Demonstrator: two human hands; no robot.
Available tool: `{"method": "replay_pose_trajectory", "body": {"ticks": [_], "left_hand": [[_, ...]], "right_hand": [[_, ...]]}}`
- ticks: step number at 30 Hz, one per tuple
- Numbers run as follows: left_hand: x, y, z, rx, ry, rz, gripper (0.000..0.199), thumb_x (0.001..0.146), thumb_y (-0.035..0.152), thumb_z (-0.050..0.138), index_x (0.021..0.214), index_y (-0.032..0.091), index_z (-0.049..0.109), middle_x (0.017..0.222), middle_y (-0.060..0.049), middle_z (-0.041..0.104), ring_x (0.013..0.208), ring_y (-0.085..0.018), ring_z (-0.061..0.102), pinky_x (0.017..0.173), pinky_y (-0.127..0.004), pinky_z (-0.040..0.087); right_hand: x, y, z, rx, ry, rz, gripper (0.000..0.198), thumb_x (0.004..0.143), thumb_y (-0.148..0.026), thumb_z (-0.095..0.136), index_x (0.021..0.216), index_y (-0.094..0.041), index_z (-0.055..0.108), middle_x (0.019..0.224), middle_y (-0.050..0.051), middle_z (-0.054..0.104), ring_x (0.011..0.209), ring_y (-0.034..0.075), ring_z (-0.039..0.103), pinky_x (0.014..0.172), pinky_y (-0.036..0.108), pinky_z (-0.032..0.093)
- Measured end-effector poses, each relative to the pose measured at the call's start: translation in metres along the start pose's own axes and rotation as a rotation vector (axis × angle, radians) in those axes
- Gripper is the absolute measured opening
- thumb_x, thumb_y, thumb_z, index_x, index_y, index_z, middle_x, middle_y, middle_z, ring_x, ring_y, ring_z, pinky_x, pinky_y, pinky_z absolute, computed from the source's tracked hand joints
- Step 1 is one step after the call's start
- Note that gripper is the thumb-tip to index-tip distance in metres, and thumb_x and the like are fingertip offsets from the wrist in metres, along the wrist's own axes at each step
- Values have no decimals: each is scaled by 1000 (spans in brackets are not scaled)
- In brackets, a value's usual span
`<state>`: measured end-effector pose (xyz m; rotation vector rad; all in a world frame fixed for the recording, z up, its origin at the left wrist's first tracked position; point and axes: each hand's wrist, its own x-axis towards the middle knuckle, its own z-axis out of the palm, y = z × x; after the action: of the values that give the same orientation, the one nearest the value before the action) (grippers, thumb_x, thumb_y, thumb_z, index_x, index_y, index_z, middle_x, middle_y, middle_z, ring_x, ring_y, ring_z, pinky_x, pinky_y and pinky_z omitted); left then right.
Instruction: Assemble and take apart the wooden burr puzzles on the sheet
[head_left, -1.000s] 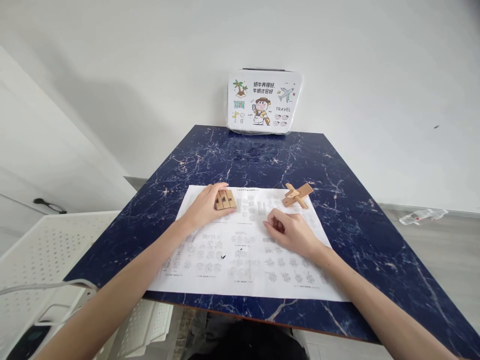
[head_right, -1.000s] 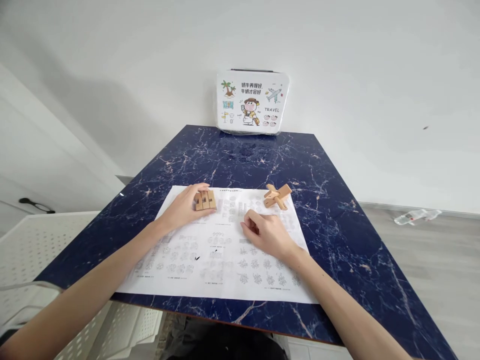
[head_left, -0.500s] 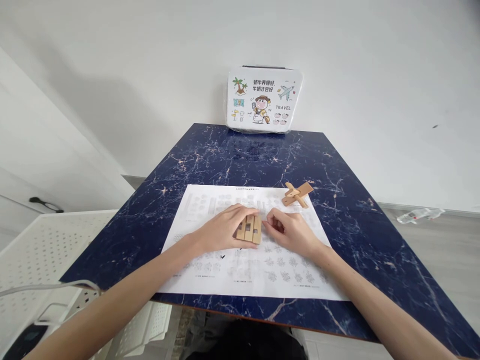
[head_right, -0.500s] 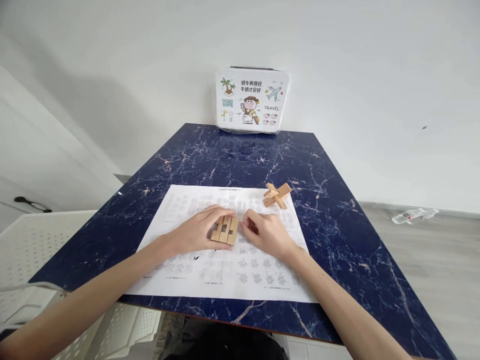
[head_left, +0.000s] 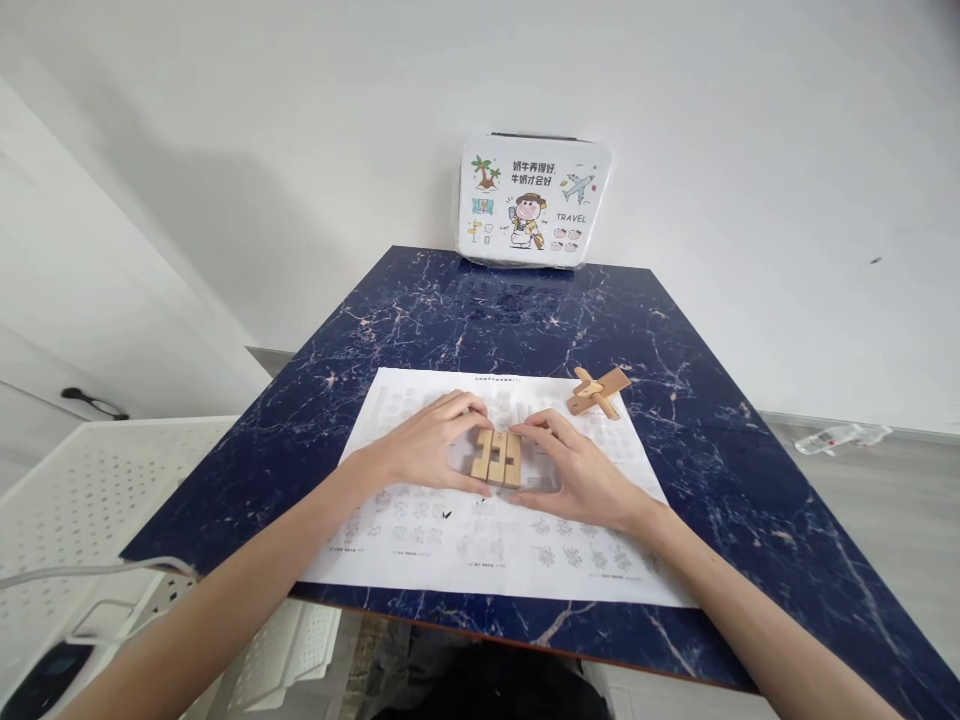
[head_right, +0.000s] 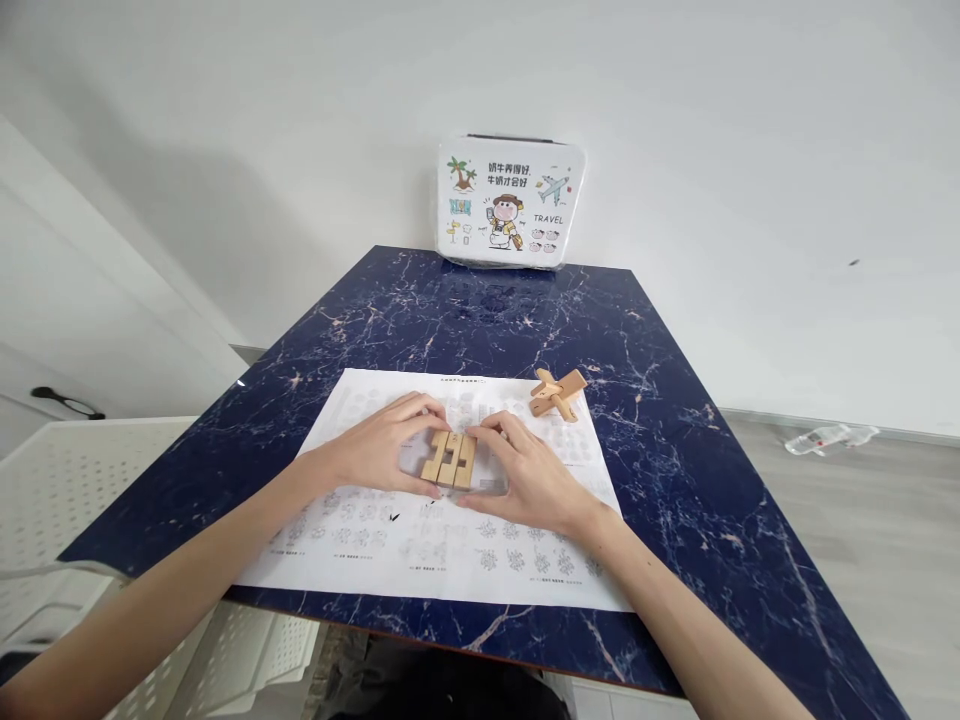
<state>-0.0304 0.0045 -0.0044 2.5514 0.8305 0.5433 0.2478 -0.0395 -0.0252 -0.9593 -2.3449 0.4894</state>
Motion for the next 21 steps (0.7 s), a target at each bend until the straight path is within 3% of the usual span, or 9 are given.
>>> {"method": "replay_pose_trajectory", "body": {"ticks": [5, 11, 17, 21], "left_hand": [[3, 8, -5, -102, 16, -32, 68, 74, 55, 89, 131, 29, 63, 134, -11, 65, 124, -33, 62, 106, -51, 51], [6, 19, -9, -293, 88, -132, 70, 76, 50, 90, 137, 31, 62, 132, -9, 70, 112, -30, 68, 98, -49, 55], [6, 20, -5, -381, 133, -173, 69, 78, 42, 89, 138, 31, 58, 141, -10, 64, 117, -29, 68, 100, -50, 56], [7, 19, -3, -348, 184, -166, 65, 77, 43, 90, 133, 28, 58, 131, -10, 66, 107, -27, 68, 95, -47, 57]], "right_hand": [[0, 3, 1, 88, 38, 19, 57, 90, -44, 79, 138, -27, 53, 136, 15, 58, 123, 35, 61, 101, 54, 57], [2, -2, -4, 201, 129, 159, 54, 89, -37, 77, 135, -26, 53, 125, 12, 69, 104, 29, 68, 89, 47, 59], [4, -7, -6, 214, 157, 162, 55, 91, -35, 75, 141, -28, 51, 132, 12, 68, 107, 31, 68, 88, 48, 60], [5, -8, -5, 212, 184, 135, 53, 92, -35, 74, 140, -28, 51, 129, 12, 68, 102, 29, 68, 85, 47, 60]]}}
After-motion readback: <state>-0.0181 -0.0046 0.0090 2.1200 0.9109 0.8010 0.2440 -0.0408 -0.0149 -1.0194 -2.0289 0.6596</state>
